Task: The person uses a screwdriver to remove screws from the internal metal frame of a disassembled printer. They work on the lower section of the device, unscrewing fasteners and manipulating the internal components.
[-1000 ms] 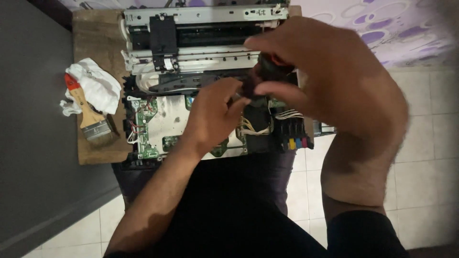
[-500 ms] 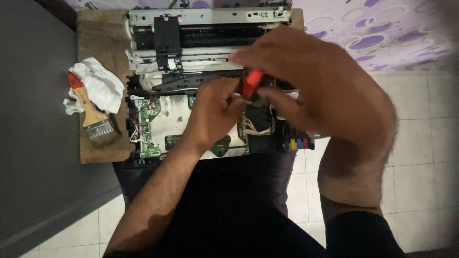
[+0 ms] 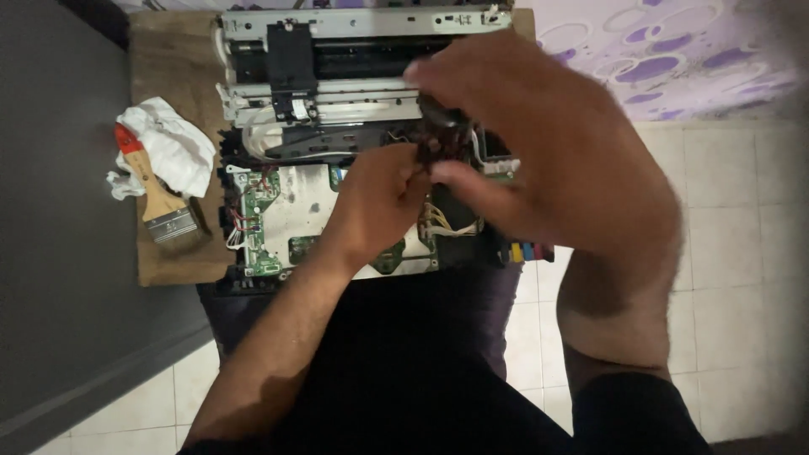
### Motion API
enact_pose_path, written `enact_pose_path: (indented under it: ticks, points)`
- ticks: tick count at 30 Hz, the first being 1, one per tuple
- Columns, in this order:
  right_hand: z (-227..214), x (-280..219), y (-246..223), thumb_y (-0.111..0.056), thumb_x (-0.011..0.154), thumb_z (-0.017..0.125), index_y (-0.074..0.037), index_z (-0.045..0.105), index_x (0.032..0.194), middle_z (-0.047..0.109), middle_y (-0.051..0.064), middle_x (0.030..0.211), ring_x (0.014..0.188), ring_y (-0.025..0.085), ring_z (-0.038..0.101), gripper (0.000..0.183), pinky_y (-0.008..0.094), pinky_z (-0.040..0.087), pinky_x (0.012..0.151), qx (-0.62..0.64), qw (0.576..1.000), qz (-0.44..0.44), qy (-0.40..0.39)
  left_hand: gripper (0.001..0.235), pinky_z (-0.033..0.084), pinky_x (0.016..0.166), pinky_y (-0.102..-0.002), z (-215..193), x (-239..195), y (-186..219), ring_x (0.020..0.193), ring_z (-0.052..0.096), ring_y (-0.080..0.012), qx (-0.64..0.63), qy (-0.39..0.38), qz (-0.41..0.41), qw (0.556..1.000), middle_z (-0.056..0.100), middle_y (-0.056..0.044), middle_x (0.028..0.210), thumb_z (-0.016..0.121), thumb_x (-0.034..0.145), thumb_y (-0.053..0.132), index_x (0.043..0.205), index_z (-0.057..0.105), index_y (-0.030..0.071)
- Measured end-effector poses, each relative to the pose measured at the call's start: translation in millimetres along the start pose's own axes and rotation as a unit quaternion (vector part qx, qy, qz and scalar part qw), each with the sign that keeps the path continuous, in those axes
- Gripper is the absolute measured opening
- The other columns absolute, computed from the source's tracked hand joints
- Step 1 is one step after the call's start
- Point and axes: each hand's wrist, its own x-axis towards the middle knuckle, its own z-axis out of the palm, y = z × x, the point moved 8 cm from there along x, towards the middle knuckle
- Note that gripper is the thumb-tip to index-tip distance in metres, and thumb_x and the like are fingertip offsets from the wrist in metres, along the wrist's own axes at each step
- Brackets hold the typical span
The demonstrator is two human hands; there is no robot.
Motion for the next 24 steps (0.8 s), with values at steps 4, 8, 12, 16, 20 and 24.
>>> enact_pose_path:
  ticks: [4,8,12,16,20,24]
  points:
    - [6,4,16,-0.008,0.090,0.082,-0.003,0.062,0.135,0.068,0.014,0.119,0.110,0.032,0.063,0.050,0.041,0.050,0.085,0.032,0.994,0.078,-0.076,0.022,0.037,0.055,-0.031,5,-3,-6,0.064,0.058,-0.0172,-0.020,-0.050,-0.065,0.996,0.063,-0.004,0.075,0.058,0.103,0.012,0.081,0.059,0.012]
    - [11,2,28,-0.034,0.092,0.092,-0.010,0.060,0.111,0.061,0.005,0.088,0.071,0.022,0.056,0.045,0.036,0.042,0.059,-0.078,0.985,0.149,-0.038,0.011,0.032,0.052,-0.028,-9,-7,9,0.057,0.046,-0.0094,-0.103,0.017,-0.005,0.995,0.061,0.002,0.076,0.066,0.098,0.009,0.090,0.061,0.015]
    - [14,-7,25,-0.063,0.102,0.093,-0.018,0.055,0.096,0.056,-0.004,0.077,0.063,0.017,0.052,0.060,0.033,0.034,0.053,-0.241,0.956,0.165,0.026,0.019,0.053,0.058,-0.027,-17,-8,28,0.074,0.071,-0.0138,-0.100,0.087,0.021,0.991,0.078,-0.003,0.087,0.064,0.091,-0.001,0.097,0.074,0.014]
    - [-3,6,-1,-0.025,0.083,0.096,-0.002,0.056,0.129,0.060,0.016,0.128,0.105,0.031,0.062,0.065,0.041,0.048,0.065,-0.089,0.993,0.075,0.029,0.038,0.021,0.048,-0.035,-6,-8,19,0.052,0.037,-0.0101,-0.017,0.072,0.026,0.997,0.044,0.002,0.055,0.056,0.102,0.014,0.066,0.043,0.014]
    - [8,13,6,-0.007,0.093,0.080,0.001,0.065,0.128,0.072,0.017,0.113,0.102,0.030,0.070,0.039,0.036,0.058,0.082,0.010,0.999,0.029,-0.043,0.017,0.037,0.055,-0.035,-8,0,18,0.064,0.059,-0.0145,-0.038,0.056,-0.003,0.998,0.070,-0.001,0.073,0.062,0.098,0.013,0.082,0.068,0.012]
    - [18,3,36,-0.044,0.094,0.096,-0.012,0.063,0.099,0.061,0.000,0.078,0.065,0.020,0.052,0.046,0.036,0.037,0.057,-0.079,0.987,0.140,-0.012,0.022,0.030,0.047,-0.035,-2,-6,13,0.051,0.051,-0.0136,-0.035,0.051,0.019,0.998,0.066,-0.004,0.064,0.063,0.100,0.013,0.079,0.065,0.009]
